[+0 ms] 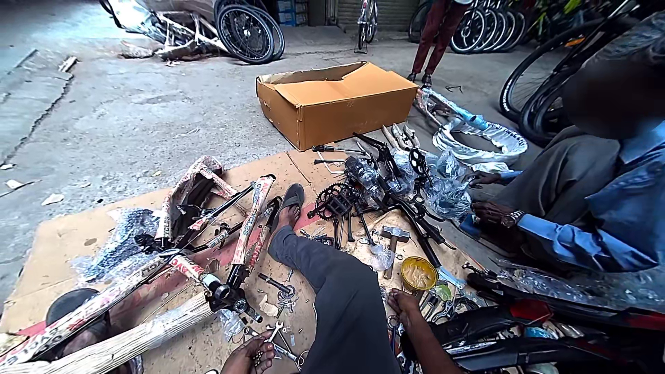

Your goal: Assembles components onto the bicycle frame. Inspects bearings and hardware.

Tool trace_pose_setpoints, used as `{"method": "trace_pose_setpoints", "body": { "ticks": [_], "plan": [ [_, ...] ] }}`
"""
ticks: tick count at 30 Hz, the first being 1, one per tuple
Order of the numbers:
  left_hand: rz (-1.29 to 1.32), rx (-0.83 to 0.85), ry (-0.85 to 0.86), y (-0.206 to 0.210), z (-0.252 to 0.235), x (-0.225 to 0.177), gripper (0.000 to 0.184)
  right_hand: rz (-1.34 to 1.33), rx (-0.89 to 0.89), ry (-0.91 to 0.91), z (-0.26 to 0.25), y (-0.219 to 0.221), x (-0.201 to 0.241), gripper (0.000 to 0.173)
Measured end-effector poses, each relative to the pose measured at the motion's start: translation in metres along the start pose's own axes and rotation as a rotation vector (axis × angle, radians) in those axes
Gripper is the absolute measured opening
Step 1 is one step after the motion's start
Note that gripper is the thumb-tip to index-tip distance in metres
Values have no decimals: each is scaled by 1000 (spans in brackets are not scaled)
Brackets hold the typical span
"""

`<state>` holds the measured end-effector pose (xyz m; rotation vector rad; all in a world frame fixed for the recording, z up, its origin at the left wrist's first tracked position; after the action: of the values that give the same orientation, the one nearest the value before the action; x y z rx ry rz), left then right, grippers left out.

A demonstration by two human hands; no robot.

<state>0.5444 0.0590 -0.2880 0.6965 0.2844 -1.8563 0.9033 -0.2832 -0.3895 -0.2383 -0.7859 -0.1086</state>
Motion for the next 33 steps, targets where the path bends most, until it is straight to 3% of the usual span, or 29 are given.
{"method": "trace_pose_setpoints", "body": {
  "ticks": [6, 9, 14, 18, 20, 23, 26, 29, 31, 33],
  "plan": [
    [91, 10, 4, 4, 9, -11, 32, -170, -8, 82, 20, -2, 5, 16],
    [236, 99, 80, 18, 23, -36, 36, -354, 85, 136, 57, 9, 25, 28],
    [456, 361, 239, 47, 64, -89, 28, -520, 361, 28, 163, 29, 103, 43],
    [637, 463, 265, 64, 94, -118, 36, -529, 551, -133, 262, 38, 164, 41],
    [704, 487, 267, 67, 108, -129, 38, -480, 636, -181, 309, 56, 171, 42],
    [767, 544, 235, 69, 125, -141, 47, -295, 775, -146, 368, 102, 135, 42],
    [716, 490, 293, 69, 131, -144, 58, -118, 790, 30, 401, 147, 62, 40],
    [349, 288, 641, 60, 127, -137, 51, -100, 721, 250, 422, 178, 0, 35],
    [9, 174, 976, 58, 126, -128, 38, -183, 733, 289, 428, 191, -20, 34],
    [-268, 97, 1166, 61, 126, -115, 41, -239, 811, 290, 430, 200, -27, 40]
  ]
}}
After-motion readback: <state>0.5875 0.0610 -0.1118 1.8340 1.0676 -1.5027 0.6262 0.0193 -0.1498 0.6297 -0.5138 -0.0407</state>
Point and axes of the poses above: each hand's wrist, its own z-axis away from the middle knuckle, its own y-axis out of the palm, x = y × z, the point moved 9 cm from there along -z, towards the middle knuckle, and after that the axes turned 8 degrees about -x, right-handed, at the moved point
